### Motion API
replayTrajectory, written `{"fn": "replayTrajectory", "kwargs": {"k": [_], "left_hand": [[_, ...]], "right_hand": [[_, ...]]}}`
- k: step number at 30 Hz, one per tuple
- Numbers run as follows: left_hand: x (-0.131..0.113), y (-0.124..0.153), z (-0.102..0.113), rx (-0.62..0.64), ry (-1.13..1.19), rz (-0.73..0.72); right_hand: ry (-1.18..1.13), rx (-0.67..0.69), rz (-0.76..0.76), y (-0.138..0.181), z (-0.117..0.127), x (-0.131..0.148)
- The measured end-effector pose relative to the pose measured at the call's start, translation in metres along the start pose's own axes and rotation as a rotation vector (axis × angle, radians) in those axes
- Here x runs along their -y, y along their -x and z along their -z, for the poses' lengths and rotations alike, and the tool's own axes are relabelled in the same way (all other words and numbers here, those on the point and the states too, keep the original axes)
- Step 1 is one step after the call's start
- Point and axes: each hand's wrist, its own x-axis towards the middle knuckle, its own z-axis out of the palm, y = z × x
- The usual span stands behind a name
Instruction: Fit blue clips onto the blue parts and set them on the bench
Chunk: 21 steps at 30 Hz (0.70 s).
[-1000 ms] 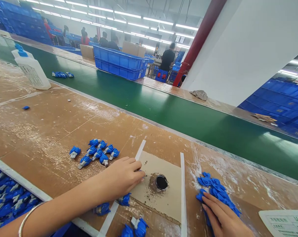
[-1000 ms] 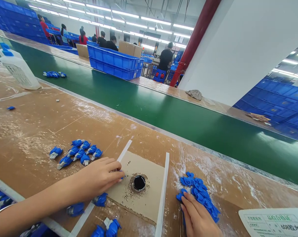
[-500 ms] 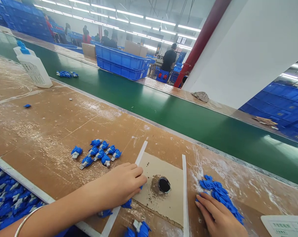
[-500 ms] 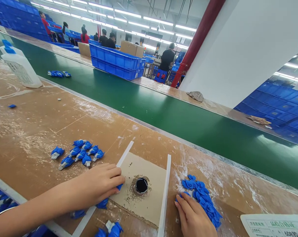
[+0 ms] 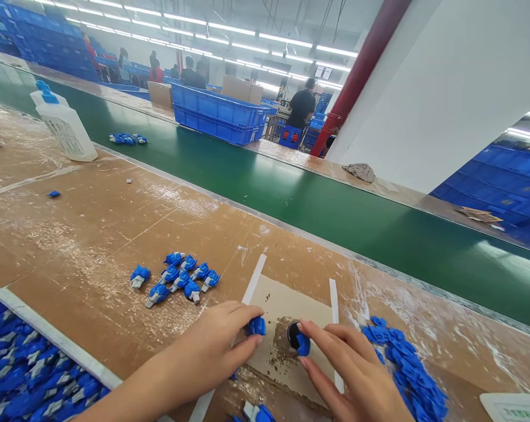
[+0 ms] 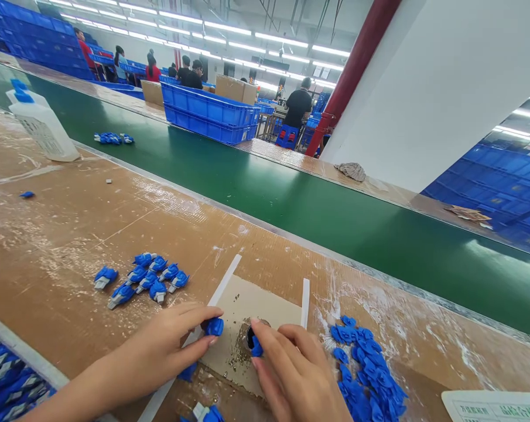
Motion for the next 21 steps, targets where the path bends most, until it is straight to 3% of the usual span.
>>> {"fn": "replayTrajectory", "kwargs": {"k": [6,13,16,21], "left_hand": [[0.002,0.005,-0.011,-0.062,0.192,0.143],[0.001,0.007,-0.007,-0.055,0.414,0.259],[-0.002,0.009,-0.003,-0.029,0.569,0.289],[-0.009,0.007,0.006,0.041,0.849,0.292]], "right_hand": [[0.031,0.044,0.056,-0.004,-0.005,0.0],[0.01,0.042,0.034,-0.005,-0.007,0.0],[-0.079,0.009,-0.069,-0.004,-0.003,0.005],[-0.5,-0.158,-0.385,-0.005,-0.006,0.034]]}}
